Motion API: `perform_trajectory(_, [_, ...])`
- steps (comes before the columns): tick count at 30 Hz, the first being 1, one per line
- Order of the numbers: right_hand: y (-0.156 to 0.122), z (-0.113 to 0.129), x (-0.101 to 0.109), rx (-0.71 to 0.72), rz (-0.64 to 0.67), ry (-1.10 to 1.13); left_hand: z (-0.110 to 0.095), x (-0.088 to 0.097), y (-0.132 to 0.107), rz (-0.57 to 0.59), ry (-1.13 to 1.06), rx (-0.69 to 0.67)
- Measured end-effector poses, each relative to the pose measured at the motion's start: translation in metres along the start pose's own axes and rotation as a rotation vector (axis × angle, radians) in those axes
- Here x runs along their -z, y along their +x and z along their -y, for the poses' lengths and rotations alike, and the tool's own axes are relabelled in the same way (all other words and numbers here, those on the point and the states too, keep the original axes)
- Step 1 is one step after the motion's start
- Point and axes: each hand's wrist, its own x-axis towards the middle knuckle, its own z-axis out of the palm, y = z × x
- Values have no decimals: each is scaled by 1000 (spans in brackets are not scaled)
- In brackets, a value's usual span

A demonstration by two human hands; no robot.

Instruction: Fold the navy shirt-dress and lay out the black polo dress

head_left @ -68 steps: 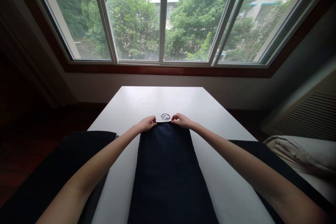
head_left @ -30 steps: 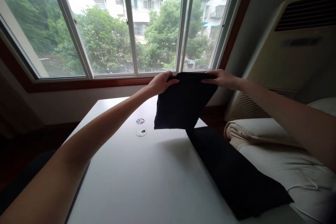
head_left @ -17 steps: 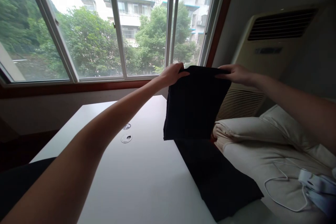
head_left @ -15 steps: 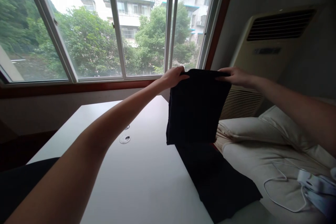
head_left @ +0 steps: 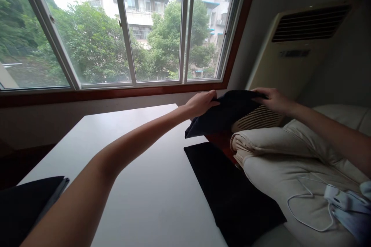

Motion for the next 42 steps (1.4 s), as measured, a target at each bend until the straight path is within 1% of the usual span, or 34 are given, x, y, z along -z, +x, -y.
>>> perform_trajectory(2, [-36, -4, -6, 26, -35, -72, -19, -12, -20, 50, -17, -4])
perform_trajectory(4, [-81, -8, -17, 24, -56, -136, -41, -27, -45, 120, -64, -15])
perform_trajectory(7, [-157, -18, -39, -32, -69, -253, -77, -56, -85, 283, -158, -69])
perform_trajectory(9, [-207, -25, -57, -82, -16, -276, -98, -78, -111, 389, -163, -134])
perform_trajectory(11, [-252, -29, -74, -126, -27, -271, -116, -101, -135, 443, -151, -207])
perform_trajectory(13, [-286, -29, -89, -167, -69, -260, -129, -122, -154, 444, -138, -260])
perform_trajectory(16, [-317, -26, -107, -230, -119, -247, -141, -149, -177, 399, -125, -290])
perform_trajectory(19, [-334, -24, -122, -300, -104, -243, -149, -170, -194, 390, -130, -279])
perform_trajectory(21, [-342, -26, -129, -346, -69, -223, -152, -177, -202, 435, -148, -263])
perform_trajectory(23, [-347, -30, -132, -388, -41, -196, -151, -179, -206, 480, -190, -232])
perform_trajectory(25, [-350, -31, -128, -409, -22, -194, -144, -175, -204, 475, -254, -183])
perform_trajectory(27, [-348, -23, -123, -384, 0, -225, -128, -167, -195, 420, -288, -115])
perform_trajectory(29, [-340, -3, -121, -332, 21, -263, -103, -162, -183, 367, -246, -22])
perform_trajectory(31, [-329, 29, -129, -274, 50, -266, -70, -161, -172, 344, -150, 112])
perform_trajectory(33, [-318, 65, -149, -215, 99, -222, -34, -166, -166, 337, -73, 246])
perform_trajectory(35, [-312, 97, -177, -163, 147, -186, -1, -173, -167, 344, -32, 331])
perform_trajectory(37, [-314, 115, -206, -116, 200, -175, 26, -181, -175, 368, -9, 387])
perform_trajectory(38, [-317, 118, -219, -89, 228, -179, 36, -185, -181, 384, -1, 409])
perform_trajectory(40, [-327, 115, -241, -35, 251, -216, 49, -191, -193, 410, 10, 436])
perform_trajectory(42, [-338, 106, -256, 10, 218, -283, 55, -196, -204, 425, 17, 451])
